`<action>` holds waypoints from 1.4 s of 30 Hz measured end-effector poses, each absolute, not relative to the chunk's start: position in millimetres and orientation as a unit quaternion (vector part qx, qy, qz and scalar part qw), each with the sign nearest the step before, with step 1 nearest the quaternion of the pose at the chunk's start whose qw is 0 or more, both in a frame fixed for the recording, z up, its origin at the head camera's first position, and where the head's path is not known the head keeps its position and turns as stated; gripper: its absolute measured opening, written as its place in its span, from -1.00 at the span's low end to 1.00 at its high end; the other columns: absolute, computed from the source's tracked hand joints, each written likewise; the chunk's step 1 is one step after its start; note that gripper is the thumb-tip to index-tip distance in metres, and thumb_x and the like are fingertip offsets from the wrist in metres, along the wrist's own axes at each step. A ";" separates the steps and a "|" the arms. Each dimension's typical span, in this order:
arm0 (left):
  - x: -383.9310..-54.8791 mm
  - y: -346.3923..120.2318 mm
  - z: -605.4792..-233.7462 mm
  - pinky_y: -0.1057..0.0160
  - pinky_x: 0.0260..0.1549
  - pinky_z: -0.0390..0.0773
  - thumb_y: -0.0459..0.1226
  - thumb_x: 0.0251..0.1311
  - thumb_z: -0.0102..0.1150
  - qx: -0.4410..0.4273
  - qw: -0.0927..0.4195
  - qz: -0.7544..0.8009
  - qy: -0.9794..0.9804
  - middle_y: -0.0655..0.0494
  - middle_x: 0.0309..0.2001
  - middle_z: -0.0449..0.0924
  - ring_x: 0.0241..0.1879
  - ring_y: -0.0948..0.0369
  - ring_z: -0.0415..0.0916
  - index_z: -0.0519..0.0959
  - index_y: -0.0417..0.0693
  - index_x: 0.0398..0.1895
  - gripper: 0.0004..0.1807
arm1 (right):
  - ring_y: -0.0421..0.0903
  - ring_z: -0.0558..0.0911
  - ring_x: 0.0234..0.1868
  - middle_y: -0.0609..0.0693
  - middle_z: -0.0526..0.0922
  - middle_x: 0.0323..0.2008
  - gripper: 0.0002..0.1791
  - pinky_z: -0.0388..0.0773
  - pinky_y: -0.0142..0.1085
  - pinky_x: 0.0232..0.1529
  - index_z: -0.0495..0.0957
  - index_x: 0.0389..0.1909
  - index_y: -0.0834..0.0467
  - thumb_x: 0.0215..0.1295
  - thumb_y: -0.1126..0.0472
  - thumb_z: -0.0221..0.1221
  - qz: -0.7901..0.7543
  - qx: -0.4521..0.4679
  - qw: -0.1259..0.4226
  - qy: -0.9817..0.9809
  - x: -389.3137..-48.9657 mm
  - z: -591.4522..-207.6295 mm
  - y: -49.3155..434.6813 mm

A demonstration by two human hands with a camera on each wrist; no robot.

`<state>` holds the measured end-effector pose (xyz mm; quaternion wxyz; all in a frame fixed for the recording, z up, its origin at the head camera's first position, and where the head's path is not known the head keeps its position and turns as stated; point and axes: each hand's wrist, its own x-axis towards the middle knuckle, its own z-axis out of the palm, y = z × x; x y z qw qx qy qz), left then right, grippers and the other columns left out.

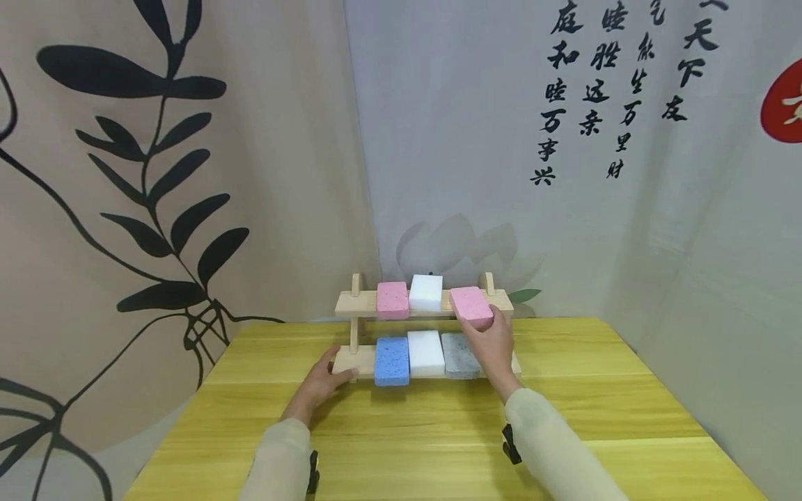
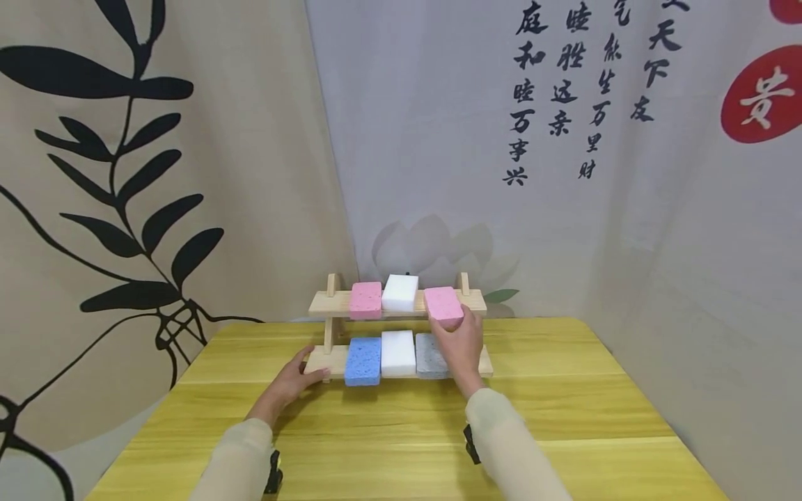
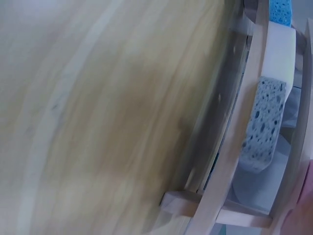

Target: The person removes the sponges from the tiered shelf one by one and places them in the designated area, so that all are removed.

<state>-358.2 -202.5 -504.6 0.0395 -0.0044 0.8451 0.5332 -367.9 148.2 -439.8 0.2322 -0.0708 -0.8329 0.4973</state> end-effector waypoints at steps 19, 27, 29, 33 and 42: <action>-356.7 -208.7 -506.2 -0.18 0.16 0.39 -0.01 0.28 0.30 -0.001 0.040 0.539 0.841 -0.42 0.32 0.29 0.14 -0.09 0.46 -0.07 -0.07 0.59 -0.01 | 0.14 0.38 0.03 0.25 0.41 0.04 -0.18 0.27 -0.08 -0.03 0.31 0.34 0.35 0.16 0.05 0.40 0.498 -0.062 0.349 -0.791 -360.8 -440.1 218.2; -357.6 -209.6 -507.2 -0.17 0.12 0.42 -0.02 0.29 0.29 -0.003 0.041 0.536 0.843 -0.41 0.27 0.34 0.09 -0.09 0.49 -0.07 -0.07 0.59 -0.02 | 0.17 0.38 0.05 0.28 0.37 0.10 -0.17 0.27 -0.06 0.02 0.30 0.35 0.35 0.17 0.04 0.40 0.503 -0.092 0.352 -0.784 -359.5 -446.9 244.9; -357.2 -209.2 -507.3 -0.18 0.13 0.41 -0.01 0.29 0.29 -0.003 0.041 0.533 0.845 -0.41 0.28 0.33 0.10 -0.09 0.49 -0.07 -0.06 0.59 -0.02 | 0.17 0.38 0.05 0.28 0.36 0.10 -0.15 0.27 -0.06 0.03 0.28 0.37 0.34 0.18 0.02 0.40 0.503 -0.100 0.344 -0.787 -358.8 -450.8 250.0; -357.5 -207.8 -507.5 -0.19 0.15 0.39 0.00 0.28 0.29 -0.006 0.044 0.530 0.847 -0.40 0.30 0.32 0.13 -0.10 0.47 -0.06 -0.03 0.59 -0.02 | 0.18 0.37 0.07 0.29 0.33 0.14 -0.11 0.26 -0.03 0.06 0.25 0.39 0.35 0.19 -0.02 0.38 0.502 -0.115 0.332 -0.790 -356.1 -458.1 258.2; -358.3 -202.9 -505.0 -0.22 0.19 0.34 0.01 0.29 0.27 0.002 0.045 0.525 0.850 -0.42 0.33 0.27 0.20 -0.17 0.40 -0.07 -0.04 0.59 -0.02 | 0.18 0.36 0.09 0.31 0.31 0.16 -0.15 0.27 0.00 0.09 0.25 0.36 0.39 0.20 0.03 0.38 0.504 -0.129 0.312 -0.795 -350.6 -475.2 272.8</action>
